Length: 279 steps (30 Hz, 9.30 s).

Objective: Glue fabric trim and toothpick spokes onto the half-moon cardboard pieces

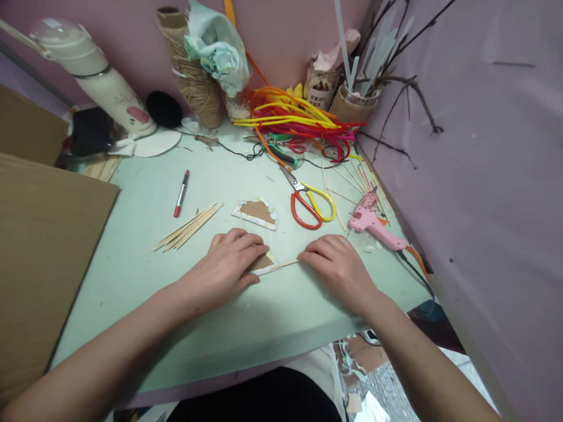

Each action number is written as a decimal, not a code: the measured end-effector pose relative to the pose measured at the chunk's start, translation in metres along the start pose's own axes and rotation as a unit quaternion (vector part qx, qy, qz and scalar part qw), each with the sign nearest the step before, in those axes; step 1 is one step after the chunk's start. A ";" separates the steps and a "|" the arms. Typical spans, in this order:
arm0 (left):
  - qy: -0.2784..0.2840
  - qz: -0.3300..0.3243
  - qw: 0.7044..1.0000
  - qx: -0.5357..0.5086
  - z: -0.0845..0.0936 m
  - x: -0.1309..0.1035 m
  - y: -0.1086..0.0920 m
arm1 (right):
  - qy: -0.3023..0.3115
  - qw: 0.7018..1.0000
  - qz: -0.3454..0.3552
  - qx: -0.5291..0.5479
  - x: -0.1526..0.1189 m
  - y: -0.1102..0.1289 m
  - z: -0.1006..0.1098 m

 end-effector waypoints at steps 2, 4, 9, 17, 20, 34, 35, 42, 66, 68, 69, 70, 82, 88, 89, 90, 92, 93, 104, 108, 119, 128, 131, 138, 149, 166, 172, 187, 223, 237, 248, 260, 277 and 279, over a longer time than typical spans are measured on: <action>0.000 0.000 1.000 0.000 0.000 0.000 0.000 | 0.004 1.000 -0.002 0.002 0.000 0.000 -0.001; 0.000 0.002 1.000 -0.001 0.001 0.000 0.000 | 0.007 1.000 -0.002 0.001 0.000 0.000 -0.002; 0.001 0.002 1.000 -0.003 0.001 0.000 0.000 | 0.010 1.000 0.008 -0.001 0.000 0.002 -0.003; -0.011 -0.004 1.000 0.004 0.001 -0.001 -0.001 | 0.017 0.999 0.031 -0.012 0.001 0.006 -0.005; -0.010 -0.004 1.000 0.005 0.001 -0.001 -0.001 | 0.018 0.999 0.036 -0.018 0.002 0.007 -0.004; -0.016 -0.010 1.000 0.013 0.001 0.000 -0.001 | 0.017 0.998 0.059 -0.032 0.003 0.012 -0.005; -0.016 -0.010 1.000 0.014 0.000 -0.001 -0.001 | 0.019 0.997 0.061 -0.032 0.003 0.012 -0.005; -0.011 -0.009 1.000 0.016 0.001 -0.001 -0.001 | 0.033 0.997 0.065 -0.031 0.005 0.014 -0.006; -0.011 -0.009 1.000 0.013 0.003 -0.002 -0.002 | 0.041 0.996 0.058 -0.049 0.004 0.013 -0.009; -0.014 -0.010 1.000 0.013 0.003 -0.002 -0.002 | 0.039 0.997 0.050 -0.050 0.003 0.012 -0.008; -0.015 -0.011 1.000 0.013 0.003 -0.002 -0.002 | 0.040 0.997 0.045 -0.051 0.002 0.011 -0.008; -0.016 -0.011 1.000 0.013 0.003 -0.002 -0.002 | 0.039 0.997 0.039 -0.051 0.002 0.011 -0.008; -0.044 -0.003 0.999 0.009 0.011 -0.003 -0.001 | -0.037 0.998 0.005 -0.056 0.005 0.009 0.006; -0.080 0.036 0.996 0.009 0.019 -0.003 0.012 | -0.094 0.991 -0.014 -0.094 0.004 -0.001 0.023; -0.085 0.043 0.995 0.009 0.019 -0.003 0.014 | -0.097 0.991 -0.018 -0.096 0.003 -0.003 0.024; -0.089 0.050 0.995 0.010 0.019 -0.003 0.016 | -0.097 0.990 -0.022 -0.096 0.002 -0.004 0.025; -0.093 0.060 0.994 0.011 0.019 -0.002 0.020 | -0.094 0.991 -0.028 -0.094 0.000 -0.007 0.024; -0.095 0.064 0.993 0.011 0.018 -0.002 0.021 | -0.093 0.991 -0.030 -0.093 0.000 -0.007 0.024; -0.082 0.066 0.994 0.039 0.013 0.000 0.016 | -0.070 0.995 -0.017 -0.068 0.009 0.015 0.007; -0.083 0.062 0.994 0.042 0.012 0.000 0.016 | -0.050 0.997 -0.007 -0.064 0.013 0.027 -0.006; -0.082 0.064 0.994 0.041 0.012 0.000 0.016 | -0.027 0.998 0.015 -0.062 0.024 0.039 -0.014; -0.081 0.058 0.994 0.046 0.012 0.000 0.015 | -0.033 0.998 0.026 -0.057 0.027 0.044 -0.016; -0.085 0.055 0.994 0.047 0.011 0.001 0.015 | -0.035 0.997 0.027 -0.056 0.026 0.044 -0.016; -0.090 0.055 0.993 0.053 0.012 0.001 0.015 | -0.037 0.997 0.034 -0.061 0.024 0.045 -0.018; -0.080 0.056 0.994 0.054 0.010 0.001 0.014 | -0.040 0.996 0.041 -0.063 0.025 0.046 -0.017; -0.087 0.050 0.993 0.055 0.011 0.001 0.014 | -0.038 0.995 0.048 -0.074 0.024 0.047 -0.019; -0.089 0.050 0.993 0.057 0.012 0.000 0.014 | -0.036 0.995 0.045 -0.078 0.023 0.047 -0.020; -0.084 0.049 0.994 0.052 0.012 0.001 0.014 | -0.083 0.995 0.025 -0.051 0.021 0.043 -0.008; -0.073 0.050 0.995 0.053 0.011 -0.001 0.013 | -0.047 0.998 0.013 -0.044 0.018 0.043 -0.017; -0.069 0.057 0.995 0.053 0.011 0.001 0.014 | -0.087 0.996 0.003 -0.024 0.016 0.039 -0.008; -0.066 0.056 0.995 0.055 0.011 0.000 0.013 | -0.050 0.998 0.008 -0.025 0.017 0.041 -0.017; -0.069 0.057 0.995 0.052 0.010 0.000 0.014 | -0.038 0.999 0.006 -0.037 0.017 0.042 -0.019; -0.071 0.059 0.994 0.053 0.011 0.000 0.013 | -0.045 0.998 0.008 -0.037 0.017 0.041 -0.018; -0.070 0.060 0.994 0.053 0.011 0.000 0.013 | -0.046 0.998 0.006 -0.031 0.016 0.041 -0.018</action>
Point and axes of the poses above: each hand's wrist, its own x-axis towards the middle knuckle, its own z-axis out of the back of the hand, y = z × x, the point moved 10 cm from there along x, towards the middle knuckle, and after that the axes turned 10 degrees about -y, right-handed, at the moved point
